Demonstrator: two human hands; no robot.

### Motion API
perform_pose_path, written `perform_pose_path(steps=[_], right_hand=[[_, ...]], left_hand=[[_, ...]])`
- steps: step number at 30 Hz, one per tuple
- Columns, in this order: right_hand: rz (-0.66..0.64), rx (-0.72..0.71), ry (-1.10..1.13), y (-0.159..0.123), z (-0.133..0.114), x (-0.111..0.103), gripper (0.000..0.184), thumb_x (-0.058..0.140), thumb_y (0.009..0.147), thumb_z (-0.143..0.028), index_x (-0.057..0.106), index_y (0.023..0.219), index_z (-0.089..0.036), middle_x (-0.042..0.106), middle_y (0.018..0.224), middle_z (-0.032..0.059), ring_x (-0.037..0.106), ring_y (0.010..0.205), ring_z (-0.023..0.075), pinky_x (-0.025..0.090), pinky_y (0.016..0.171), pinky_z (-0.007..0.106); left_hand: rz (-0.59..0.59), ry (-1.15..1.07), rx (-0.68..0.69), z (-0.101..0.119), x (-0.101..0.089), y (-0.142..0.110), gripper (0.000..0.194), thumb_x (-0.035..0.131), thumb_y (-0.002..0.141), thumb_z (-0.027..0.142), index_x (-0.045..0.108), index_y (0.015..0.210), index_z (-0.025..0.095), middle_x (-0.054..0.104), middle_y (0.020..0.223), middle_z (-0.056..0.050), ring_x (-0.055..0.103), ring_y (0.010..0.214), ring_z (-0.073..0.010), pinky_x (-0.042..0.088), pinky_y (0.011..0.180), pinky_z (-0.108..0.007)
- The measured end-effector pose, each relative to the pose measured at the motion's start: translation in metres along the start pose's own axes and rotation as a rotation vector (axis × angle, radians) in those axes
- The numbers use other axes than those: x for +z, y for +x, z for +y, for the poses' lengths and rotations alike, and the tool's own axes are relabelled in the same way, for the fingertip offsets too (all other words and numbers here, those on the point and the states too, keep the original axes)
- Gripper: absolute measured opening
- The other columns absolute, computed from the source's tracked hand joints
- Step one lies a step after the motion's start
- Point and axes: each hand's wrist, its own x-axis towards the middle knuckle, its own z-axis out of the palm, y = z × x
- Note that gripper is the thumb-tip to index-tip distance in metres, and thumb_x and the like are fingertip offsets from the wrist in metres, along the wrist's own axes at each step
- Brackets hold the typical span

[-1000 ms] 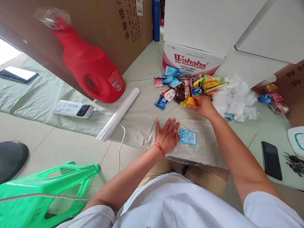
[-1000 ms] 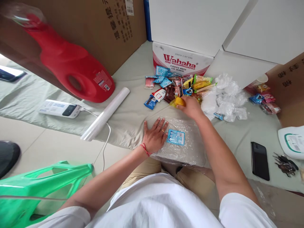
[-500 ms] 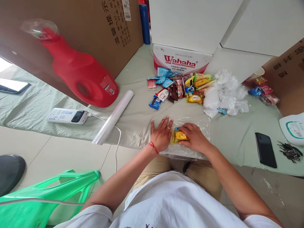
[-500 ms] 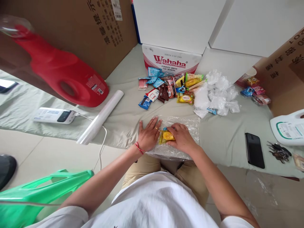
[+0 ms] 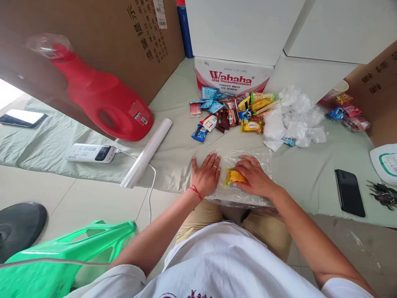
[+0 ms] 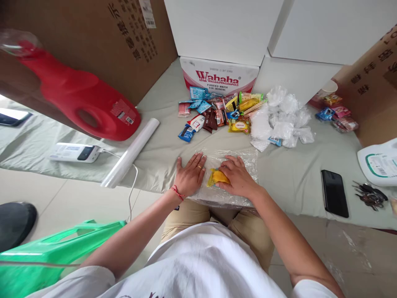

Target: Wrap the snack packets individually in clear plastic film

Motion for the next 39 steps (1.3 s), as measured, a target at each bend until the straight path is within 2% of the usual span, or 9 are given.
perform_pose_path(steps=[5,9,15,24,27,30,34,36,39], right_hand=[[-0.023,0.070,-0.091,0.006,-0.016,-0.007,0.066,0.058,0.098,-0.061,0.061,0.143,-0.013,0.063,0.130,0.0192,0.046,0.135,0.0372,0.034,0.117,0.056],[0.005,0.180,-0.177,-0.009,-0.034,0.002,0.076,0.071,0.093,-0.046,0.045,0.157,-0.015,0.060,0.141,0.0202,0.040,0.142,0.0391,0.022,0.123,0.064],[-0.056,0.140,-0.173,-0.011,-0.029,0.003,0.056,0.064,0.092,-0.017,0.057,0.147,-0.023,0.063,0.141,0.0140,0.042,0.146,0.0342,0.016,0.124,0.068],[-0.100,0.149,-0.157,0.005,-0.013,-0.007,0.058,0.059,0.101,-0.042,0.051,0.154,-0.018,0.059,0.147,0.0173,0.040,0.148,0.0346,0.021,0.123,0.067],[-0.054,0.134,-0.181,0.004,-0.016,-0.005,0.064,0.060,0.100,-0.046,0.047,0.156,-0.019,0.055,0.153,0.0174,0.035,0.151,0.0371,0.019,0.122,0.071],[0.057,0.101,-0.186,-0.004,-0.020,-0.008,0.069,0.065,0.097,-0.048,0.046,0.157,-0.018,0.048,0.158,0.0170,0.033,0.150,0.0382,0.021,0.123,0.069],[0.248,0.082,-0.130,-0.024,-0.027,-0.007,0.045,0.063,0.100,-0.039,0.063,0.142,-0.023,0.060,0.140,0.0138,0.049,0.128,0.0324,0.044,0.110,0.052],[0.277,0.066,-0.106,-0.030,-0.029,0.001,0.035,0.059,0.102,-0.031,0.068,0.135,-0.025,0.064,0.132,0.0119,0.053,0.113,0.0286,0.050,0.099,0.045],[0.284,0.032,-0.082,-0.029,-0.026,0.015,0.039,0.052,0.103,-0.018,0.068,0.136,-0.026,0.066,0.132,0.0103,0.053,0.105,0.0259,0.051,0.095,0.041]], left_hand=[[-0.017,0.024,-0.011,0.000,0.000,0.000,0.056,0.028,0.109,0.038,0.042,0.161,0.026,0.038,0.168,-0.010,0.038,0.156,-0.0322,0.010,0.125,-0.076],[-0.010,0.037,-0.008,0.000,0.001,0.000,0.055,0.028,0.109,0.038,0.044,0.160,0.027,0.038,0.169,-0.010,0.037,0.156,-0.0320,0.011,0.125,-0.075],[-0.019,0.044,0.001,0.000,0.000,0.000,0.055,0.029,0.109,0.038,0.044,0.160,0.026,0.037,0.169,-0.011,0.037,0.156,-0.0318,0.013,0.124,-0.077],[0.013,-0.003,-0.023,0.000,0.000,-0.001,0.053,0.037,0.107,0.037,0.048,0.157,0.023,0.041,0.167,-0.012,0.039,0.155,-0.0307,0.017,0.125,-0.073],[0.058,-0.030,-0.055,0.000,-0.005,-0.003,0.049,0.040,0.106,0.037,0.054,0.151,0.023,0.044,0.166,-0.012,0.036,0.156,-0.0315,0.023,0.125,-0.070],[0.201,-0.061,-0.117,-0.003,-0.019,-0.001,0.044,0.039,0.107,0.037,0.064,0.139,0.020,0.050,0.161,-0.013,0.036,0.156,-0.0332,0.031,0.123,-0.063],[0.366,-0.083,-0.151,-0.007,-0.038,0.025,0.042,0.043,0.106,0.036,0.068,0.130,0.013,0.061,0.146,-0.019,0.047,0.147,-0.0346,0.036,0.120,-0.055],[0.312,-0.076,-0.106,-0.005,-0.042,0.050,0.045,0.044,0.105,0.036,0.064,0.137,0.011,0.065,0.140,-0.021,0.053,0.139,-0.0341,0.038,0.116,-0.052],[0.029,-0.043,0.116,0.004,-0.037,0.092,0.052,0.041,0.105,0.037,0.053,0.149,0.011,0.066,0.136,-0.019,0.057,0.132,-0.0320,0.040,0.112,-0.049]])
